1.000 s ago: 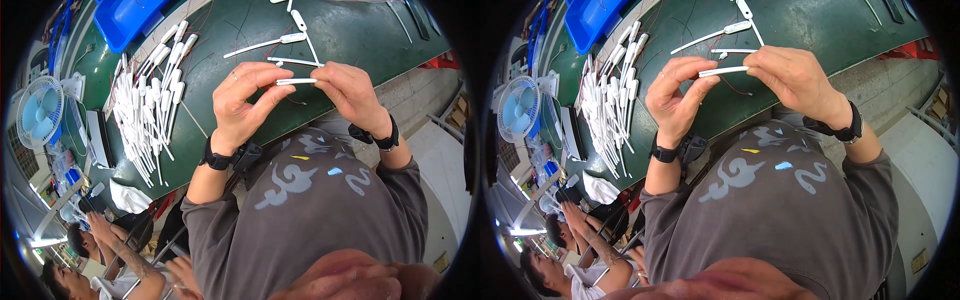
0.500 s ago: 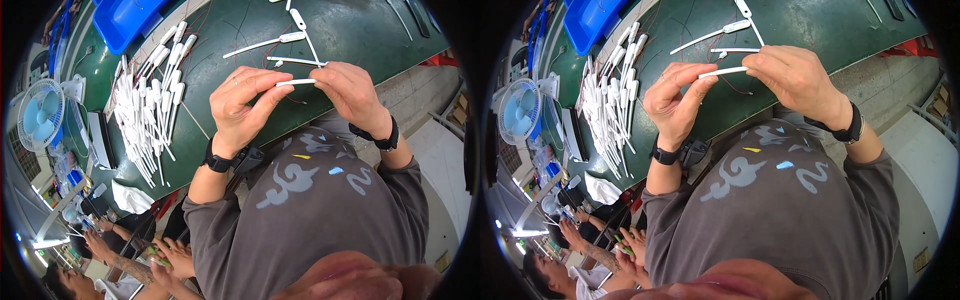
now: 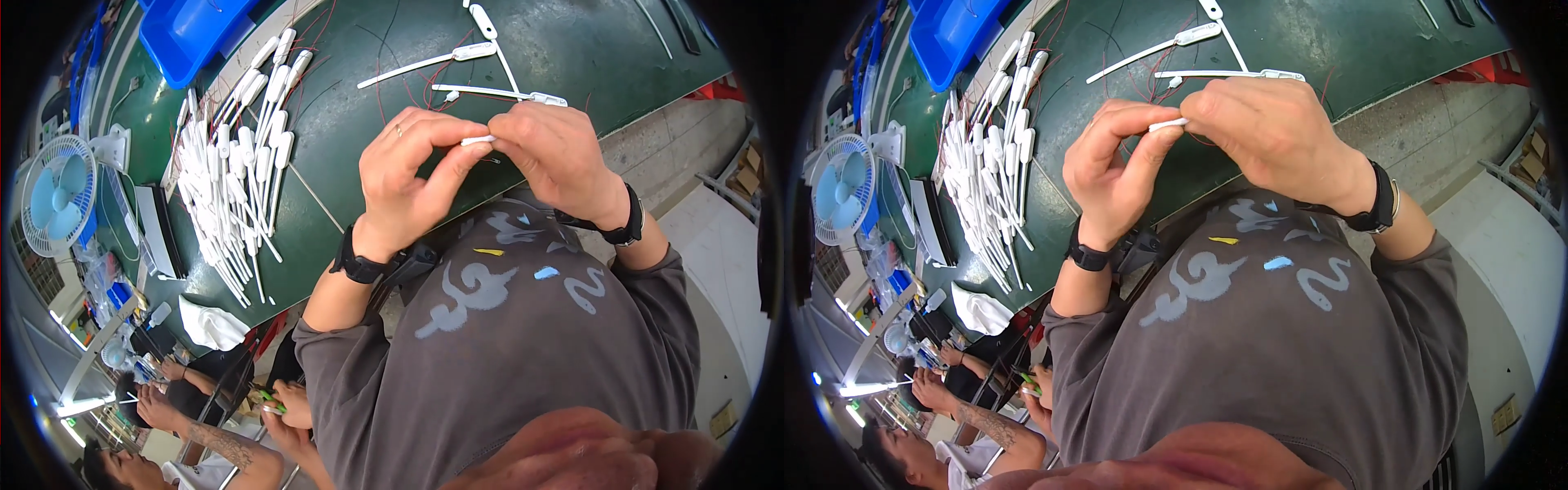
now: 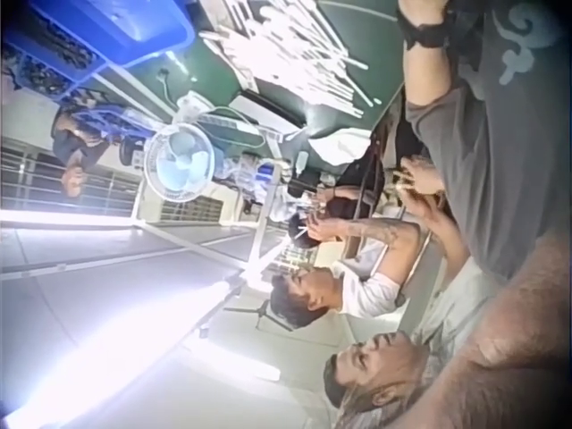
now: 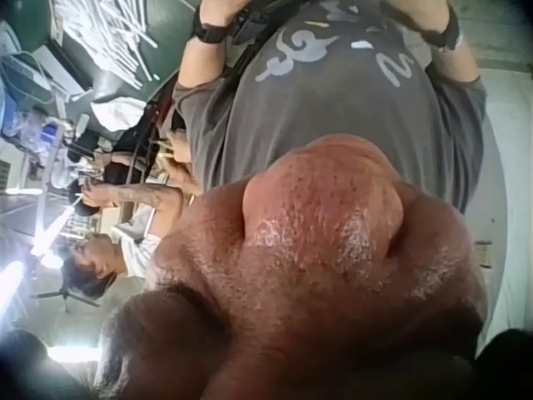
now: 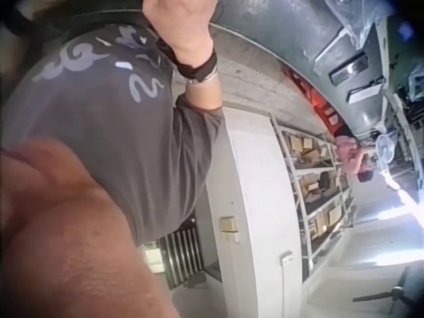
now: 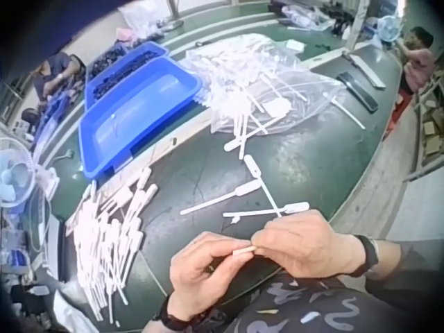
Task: The person picks up a white plastic housing and a wire, threads the wire through it, and then joins a second plastic piece to the assembly. They press the components together by hand before placing the finished unit onto the work surface.
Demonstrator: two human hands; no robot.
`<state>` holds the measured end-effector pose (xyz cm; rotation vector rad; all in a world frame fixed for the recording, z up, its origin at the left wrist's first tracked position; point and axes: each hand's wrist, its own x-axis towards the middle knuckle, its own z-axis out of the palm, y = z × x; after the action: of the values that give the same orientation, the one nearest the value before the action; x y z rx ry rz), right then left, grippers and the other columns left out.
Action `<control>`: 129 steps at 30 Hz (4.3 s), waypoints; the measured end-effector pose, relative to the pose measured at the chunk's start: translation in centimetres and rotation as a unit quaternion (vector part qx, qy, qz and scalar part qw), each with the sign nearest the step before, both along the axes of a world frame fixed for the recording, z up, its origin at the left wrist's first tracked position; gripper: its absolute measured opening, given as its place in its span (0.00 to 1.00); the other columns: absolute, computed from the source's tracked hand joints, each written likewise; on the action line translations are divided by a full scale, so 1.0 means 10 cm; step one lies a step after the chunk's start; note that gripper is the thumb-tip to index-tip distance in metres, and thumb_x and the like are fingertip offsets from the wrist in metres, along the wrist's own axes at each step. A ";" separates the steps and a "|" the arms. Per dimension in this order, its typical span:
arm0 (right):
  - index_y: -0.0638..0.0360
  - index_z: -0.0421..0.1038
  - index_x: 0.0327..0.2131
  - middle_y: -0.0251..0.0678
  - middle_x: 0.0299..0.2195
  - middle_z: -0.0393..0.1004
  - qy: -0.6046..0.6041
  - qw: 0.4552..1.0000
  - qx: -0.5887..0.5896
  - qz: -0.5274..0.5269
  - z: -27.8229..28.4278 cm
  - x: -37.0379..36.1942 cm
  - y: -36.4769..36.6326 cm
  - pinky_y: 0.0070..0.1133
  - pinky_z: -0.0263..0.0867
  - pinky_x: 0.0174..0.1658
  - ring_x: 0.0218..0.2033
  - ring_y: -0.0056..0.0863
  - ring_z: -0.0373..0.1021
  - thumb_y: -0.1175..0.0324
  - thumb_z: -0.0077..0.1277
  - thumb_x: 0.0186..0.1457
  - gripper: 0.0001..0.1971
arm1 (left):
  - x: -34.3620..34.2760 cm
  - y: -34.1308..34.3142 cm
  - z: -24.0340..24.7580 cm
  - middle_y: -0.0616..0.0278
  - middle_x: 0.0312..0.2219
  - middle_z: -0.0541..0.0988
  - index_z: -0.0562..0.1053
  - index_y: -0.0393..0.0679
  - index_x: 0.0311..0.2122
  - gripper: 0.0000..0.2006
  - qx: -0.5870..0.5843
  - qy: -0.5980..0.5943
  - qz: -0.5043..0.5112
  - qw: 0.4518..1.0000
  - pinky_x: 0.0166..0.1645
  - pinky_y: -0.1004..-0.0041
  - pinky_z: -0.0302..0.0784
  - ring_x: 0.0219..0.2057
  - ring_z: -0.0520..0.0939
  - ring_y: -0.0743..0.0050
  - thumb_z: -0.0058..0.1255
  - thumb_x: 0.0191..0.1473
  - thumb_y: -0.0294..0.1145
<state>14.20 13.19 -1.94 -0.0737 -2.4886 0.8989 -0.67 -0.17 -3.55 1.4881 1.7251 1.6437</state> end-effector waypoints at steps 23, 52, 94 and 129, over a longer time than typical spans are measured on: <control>0.60 0.68 0.37 0.32 0.25 0.75 -0.265 0.631 -0.728 0.046 -0.11 -0.14 0.04 0.15 0.71 0.30 0.22 0.17 0.72 0.58 0.45 0.64 0.14 | -0.08 0.02 -0.09 0.61 0.17 0.71 0.71 0.36 0.27 0.14 -0.198 -0.113 0.019 0.974 0.25 0.72 0.64 0.19 0.69 0.73 0.49 0.61 0.35; 0.61 0.67 0.42 0.41 0.36 0.77 -0.047 0.767 -0.640 -0.006 -0.19 -0.39 0.05 0.21 0.69 0.49 0.47 0.27 0.72 0.60 0.42 0.66 0.13 | -0.03 0.05 0.00 0.59 0.32 0.82 0.76 0.34 0.42 0.11 -0.263 -0.464 -0.181 0.826 0.35 0.81 0.80 0.32 0.83 0.78 0.49 0.59 0.30; 0.65 0.69 0.43 0.40 0.38 0.78 0.105 0.859 -0.497 -0.062 -0.26 -0.39 -0.11 0.20 0.70 0.45 0.42 0.23 0.74 0.66 0.44 0.65 0.11 | 0.11 0.03 -0.18 0.62 0.20 0.79 0.77 0.40 0.32 0.05 -0.017 0.095 0.141 0.985 0.24 0.74 0.74 0.20 0.81 0.67 0.59 0.47 0.23; 0.62 0.73 0.35 0.41 0.38 0.71 0.084 0.963 -0.255 0.039 -0.20 0.07 0.03 0.20 0.69 0.39 0.36 0.27 0.72 0.71 0.57 0.55 0.07 | 0.17 0.04 -0.14 0.63 0.23 0.77 0.76 0.40 0.33 0.12 0.115 0.155 0.067 0.979 0.26 0.73 0.75 0.23 0.79 0.68 0.65 0.40 0.27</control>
<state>14.90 13.53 -3.97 -0.0672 -2.0616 1.4948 1.04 0.24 -4.97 1.8562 1.8804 1.8090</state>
